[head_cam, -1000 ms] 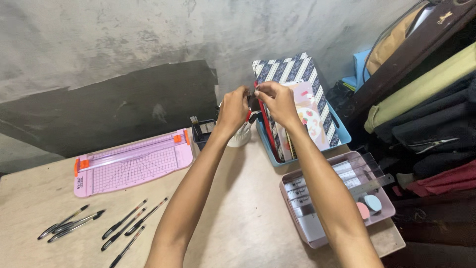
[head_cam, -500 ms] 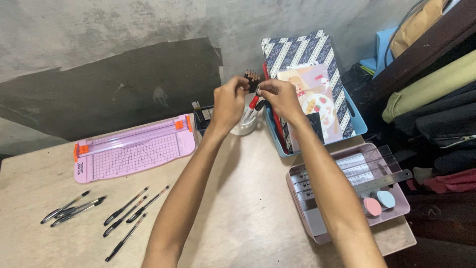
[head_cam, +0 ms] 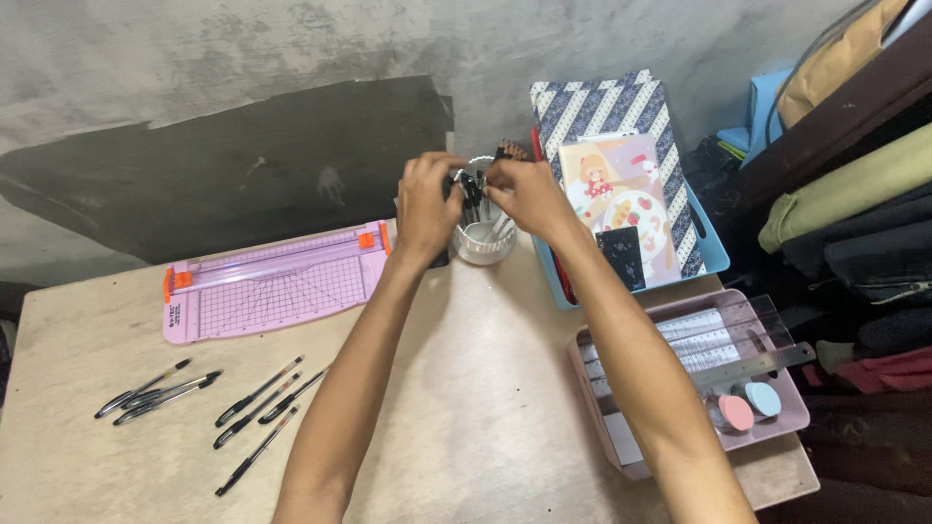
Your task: The person wipes various eyebrow pencils with a cloth by hand and places them into a white container on the desk.
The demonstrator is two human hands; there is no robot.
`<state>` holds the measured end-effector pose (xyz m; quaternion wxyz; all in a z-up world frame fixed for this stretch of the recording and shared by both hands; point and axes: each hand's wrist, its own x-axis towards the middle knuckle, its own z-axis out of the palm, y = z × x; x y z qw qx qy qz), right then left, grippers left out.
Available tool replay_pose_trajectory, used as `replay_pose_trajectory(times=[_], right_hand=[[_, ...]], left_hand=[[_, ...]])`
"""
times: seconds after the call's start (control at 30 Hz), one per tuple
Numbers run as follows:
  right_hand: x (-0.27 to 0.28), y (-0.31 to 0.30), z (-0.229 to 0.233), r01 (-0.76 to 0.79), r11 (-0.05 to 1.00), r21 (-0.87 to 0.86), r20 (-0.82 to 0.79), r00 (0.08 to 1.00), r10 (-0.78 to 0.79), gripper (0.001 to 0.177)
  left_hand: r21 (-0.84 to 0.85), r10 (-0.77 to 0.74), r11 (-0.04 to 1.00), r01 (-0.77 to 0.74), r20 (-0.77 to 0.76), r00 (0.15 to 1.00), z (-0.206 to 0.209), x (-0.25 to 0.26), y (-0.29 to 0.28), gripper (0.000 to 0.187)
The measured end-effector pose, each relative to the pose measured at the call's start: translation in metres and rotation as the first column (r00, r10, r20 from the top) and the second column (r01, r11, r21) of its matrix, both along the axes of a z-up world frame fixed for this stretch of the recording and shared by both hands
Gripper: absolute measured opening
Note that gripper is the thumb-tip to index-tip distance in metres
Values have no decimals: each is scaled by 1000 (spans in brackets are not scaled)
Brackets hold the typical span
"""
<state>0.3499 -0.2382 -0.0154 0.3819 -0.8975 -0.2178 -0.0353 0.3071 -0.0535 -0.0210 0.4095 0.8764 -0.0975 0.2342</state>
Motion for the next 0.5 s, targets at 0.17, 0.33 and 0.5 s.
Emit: replay_pose_trajectory(times=[0.17,0.33,0.5], right_hand=[[-4,8,-20,56,998,-41,2,998,-56,22],[-5,14,-24,96,992,-83,51,994,-92,21],[-6,15,-23,99,993,-61,50,994,-96,20]], left_hand=[[106,39,994,-36,-26,999,-15,-2,-2,47],[148,26,989,-17,-58,998,-29,4,-5,65],[148,11,989,-1,-69,998,-36,9,-6,69]])
